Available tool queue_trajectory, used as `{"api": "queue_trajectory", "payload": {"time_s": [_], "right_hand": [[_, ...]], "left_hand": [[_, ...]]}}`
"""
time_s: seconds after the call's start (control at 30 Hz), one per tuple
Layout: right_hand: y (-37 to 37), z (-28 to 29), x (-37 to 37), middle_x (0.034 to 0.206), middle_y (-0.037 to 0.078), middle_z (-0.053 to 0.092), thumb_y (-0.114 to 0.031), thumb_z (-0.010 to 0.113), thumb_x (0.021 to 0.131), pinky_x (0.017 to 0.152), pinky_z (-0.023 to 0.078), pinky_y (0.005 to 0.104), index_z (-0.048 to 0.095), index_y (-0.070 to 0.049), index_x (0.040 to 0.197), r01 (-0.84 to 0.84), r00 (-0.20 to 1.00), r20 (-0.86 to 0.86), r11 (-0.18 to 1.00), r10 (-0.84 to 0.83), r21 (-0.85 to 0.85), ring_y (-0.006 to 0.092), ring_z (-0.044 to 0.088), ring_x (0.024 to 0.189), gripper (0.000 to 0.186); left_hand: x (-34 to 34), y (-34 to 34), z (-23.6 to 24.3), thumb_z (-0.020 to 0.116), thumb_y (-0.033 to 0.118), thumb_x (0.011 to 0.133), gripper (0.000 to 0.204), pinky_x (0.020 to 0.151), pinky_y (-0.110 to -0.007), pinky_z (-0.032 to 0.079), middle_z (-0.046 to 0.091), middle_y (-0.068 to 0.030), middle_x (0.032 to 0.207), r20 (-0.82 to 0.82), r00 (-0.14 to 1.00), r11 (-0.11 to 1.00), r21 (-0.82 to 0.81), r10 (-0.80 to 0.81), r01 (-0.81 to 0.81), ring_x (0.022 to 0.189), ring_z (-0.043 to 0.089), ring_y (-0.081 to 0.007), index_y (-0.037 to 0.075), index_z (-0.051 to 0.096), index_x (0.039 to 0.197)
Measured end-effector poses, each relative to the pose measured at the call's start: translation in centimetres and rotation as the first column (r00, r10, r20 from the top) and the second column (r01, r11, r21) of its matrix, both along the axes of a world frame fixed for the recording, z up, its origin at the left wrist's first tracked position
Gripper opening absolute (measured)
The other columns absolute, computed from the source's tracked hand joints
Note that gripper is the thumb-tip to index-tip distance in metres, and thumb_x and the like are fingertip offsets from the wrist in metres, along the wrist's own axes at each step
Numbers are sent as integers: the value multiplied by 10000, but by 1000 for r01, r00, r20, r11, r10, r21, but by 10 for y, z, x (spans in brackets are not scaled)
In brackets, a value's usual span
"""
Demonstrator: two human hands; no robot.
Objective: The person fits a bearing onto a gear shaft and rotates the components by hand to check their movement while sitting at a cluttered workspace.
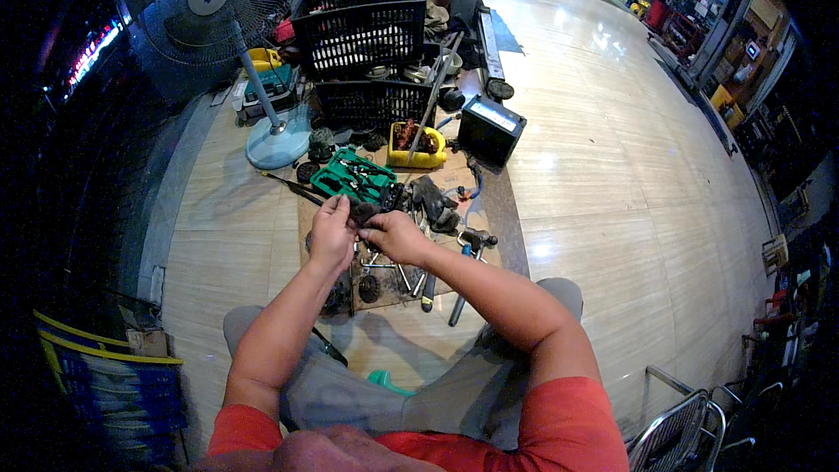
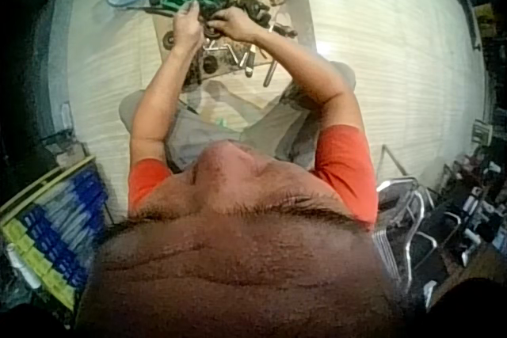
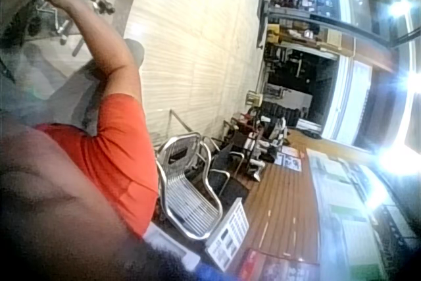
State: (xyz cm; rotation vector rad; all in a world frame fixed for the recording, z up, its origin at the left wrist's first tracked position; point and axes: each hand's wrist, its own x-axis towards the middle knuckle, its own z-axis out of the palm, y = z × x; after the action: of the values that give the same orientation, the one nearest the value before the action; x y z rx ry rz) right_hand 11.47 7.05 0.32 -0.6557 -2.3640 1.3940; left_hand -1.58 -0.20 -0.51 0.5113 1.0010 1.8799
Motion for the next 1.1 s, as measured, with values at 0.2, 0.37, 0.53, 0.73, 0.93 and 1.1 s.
{"api": "queue_trajectory", "payload": {"time_s": [0.2,0.37,0.53,0.73,0.93,1.1], "right_hand": [[-3,-9,-2,702,167,615,-193,633,859,636,480,364,660,-3,931,7,1000,-22,997,-5,78,237,583,652,205],[-5,-3,-2,775,227,623,-217,598,859,676,488,454,650,-15,869,60,998,-38,970,-52,234,414,606,767,209],[11,11,8,793,236,619,-230,598,855,708,470,502,623,-8,833,29,990,120,941,-74,337,429,593,793,224],[14,8,23,788,221,605,-130,583,808,716,460,500,583,-5,782,-2,998,54,884,-26,467,421,585,810,128],[12,24,20,793,206,598,-144,583,837,715,464,489,575,-6,816,-51,999,8,878,54,477,407,586,819,140],[17,18,19,808,188,605,-122,579,816,719,473,482,579,-18,839,-58,997,73,838,22,543,387,598,827,106]], "left_hand": [[2,1,1,442,157,992,192,657,-265,497,633,-64,846,-16,1000,1000,11,12,-12,723,618,-135,13,558,940],[-2,2,-2,448,152,987,191,673,-259,500,640,-75,878,-46,999,999,-49,16,-18,748,627,-137,5,564,951],[-13,5,2,521,157,950,196,661,-260,496,637,-58,892,-314,945,978,-207,-91,25,745,605,-122,-18,579,1015],[-1,-4,21,599,144,905,204,655,-240,467,655,-39,832,-395,902,942,-333,-173,35,719,576,-85,-45,648,963],[-11,-6,8,585,148,925,175,635,-225,479,659,-36,847,-91,981,978,-137,-170,157,705,596,-83,-15,643,954],[-12,-2,3,590,134,918,157,627,-221,486,662,-37,851,-111,980,979,-137,-164,149,698,600,-79,-7,643,961]]}}
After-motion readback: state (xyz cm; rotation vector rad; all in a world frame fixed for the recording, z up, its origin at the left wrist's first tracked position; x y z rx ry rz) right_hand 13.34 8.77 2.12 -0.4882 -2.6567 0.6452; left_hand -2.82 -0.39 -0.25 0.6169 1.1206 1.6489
